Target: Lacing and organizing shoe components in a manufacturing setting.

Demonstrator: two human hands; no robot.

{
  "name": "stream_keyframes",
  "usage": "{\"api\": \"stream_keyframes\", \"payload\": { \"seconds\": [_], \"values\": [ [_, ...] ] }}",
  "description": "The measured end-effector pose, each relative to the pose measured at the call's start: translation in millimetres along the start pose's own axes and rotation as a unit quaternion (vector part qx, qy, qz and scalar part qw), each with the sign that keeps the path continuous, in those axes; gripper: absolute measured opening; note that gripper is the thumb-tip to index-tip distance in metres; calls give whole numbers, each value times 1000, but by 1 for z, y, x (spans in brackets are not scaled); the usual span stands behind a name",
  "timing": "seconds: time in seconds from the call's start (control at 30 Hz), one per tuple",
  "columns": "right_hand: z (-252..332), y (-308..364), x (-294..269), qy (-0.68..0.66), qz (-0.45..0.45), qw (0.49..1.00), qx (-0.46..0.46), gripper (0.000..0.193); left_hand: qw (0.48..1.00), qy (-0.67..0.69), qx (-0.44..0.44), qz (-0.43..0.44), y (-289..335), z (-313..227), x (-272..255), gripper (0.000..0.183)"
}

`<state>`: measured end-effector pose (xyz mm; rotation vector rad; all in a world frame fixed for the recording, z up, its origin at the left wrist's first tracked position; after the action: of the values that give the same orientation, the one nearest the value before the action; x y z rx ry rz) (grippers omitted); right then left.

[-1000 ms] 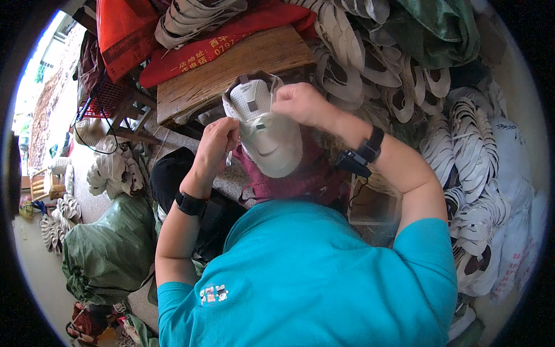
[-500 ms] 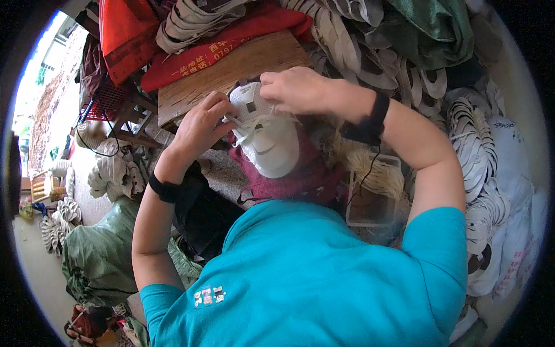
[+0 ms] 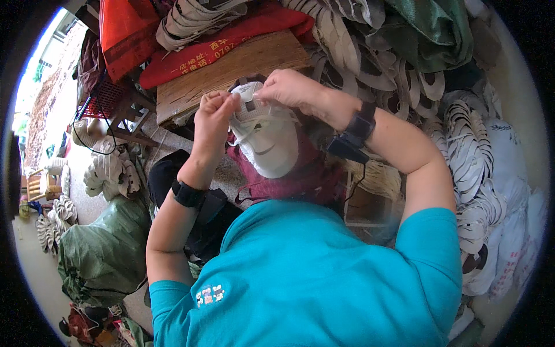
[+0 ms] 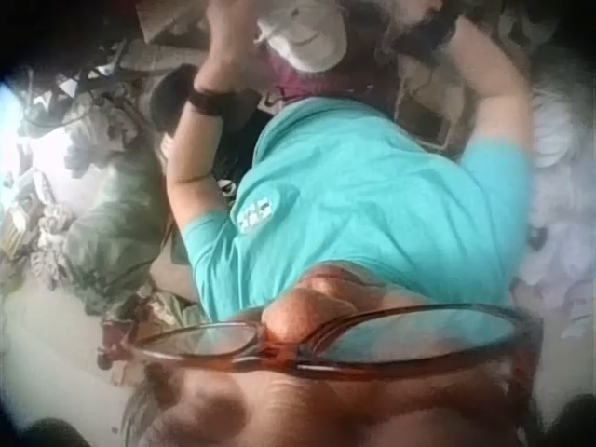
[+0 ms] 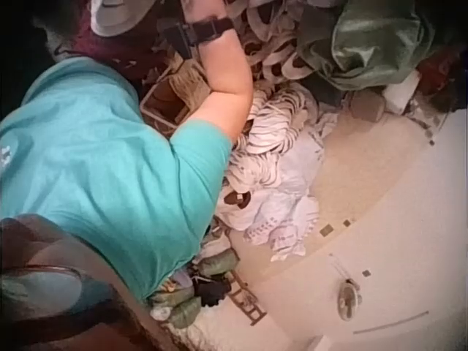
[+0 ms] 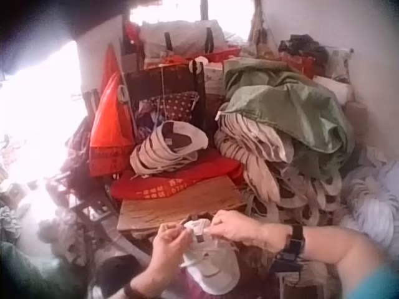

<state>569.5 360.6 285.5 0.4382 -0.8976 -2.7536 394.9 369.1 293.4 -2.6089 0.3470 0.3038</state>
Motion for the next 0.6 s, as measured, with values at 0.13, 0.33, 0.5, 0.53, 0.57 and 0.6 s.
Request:
{"api": "stream_keyframes", "payload": {
  "seconds": [0.13,0.33,0.5,0.53,0.57,0.6],
  "values": [
    [38,39,10,-47,110,986,-118,22,953,299,-49,-10,-20,-76,-1,25],
    [35,24,13,42,77,985,-146,18,912,404,-64,41,-17,-54,-18,28],
    [36,45,24,411,-267,797,-352,8,976,197,-77,-60,13,5,-18,25],
    [37,48,27,446,-299,766,-354,9,985,155,-34,-72,17,4,-18,22],
    [36,49,28,447,-297,766,-354,9,996,73,-28,-44,22,8,-16,19],
    [37,52,28,461,-316,746,-362,9,999,-32,28,-20,21,-4,-15,17]
  ]
}}
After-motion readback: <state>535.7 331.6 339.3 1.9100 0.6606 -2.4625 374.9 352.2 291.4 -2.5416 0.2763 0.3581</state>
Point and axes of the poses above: each hand's wrist, its own y-axis away from the middle knuckle, its own x-axis out of the palm, z = x × y, the point moved 7 cm from there along -y, towards the middle knuckle, and after that the axes turned 15 degrees about x, right-handed, at the moved point
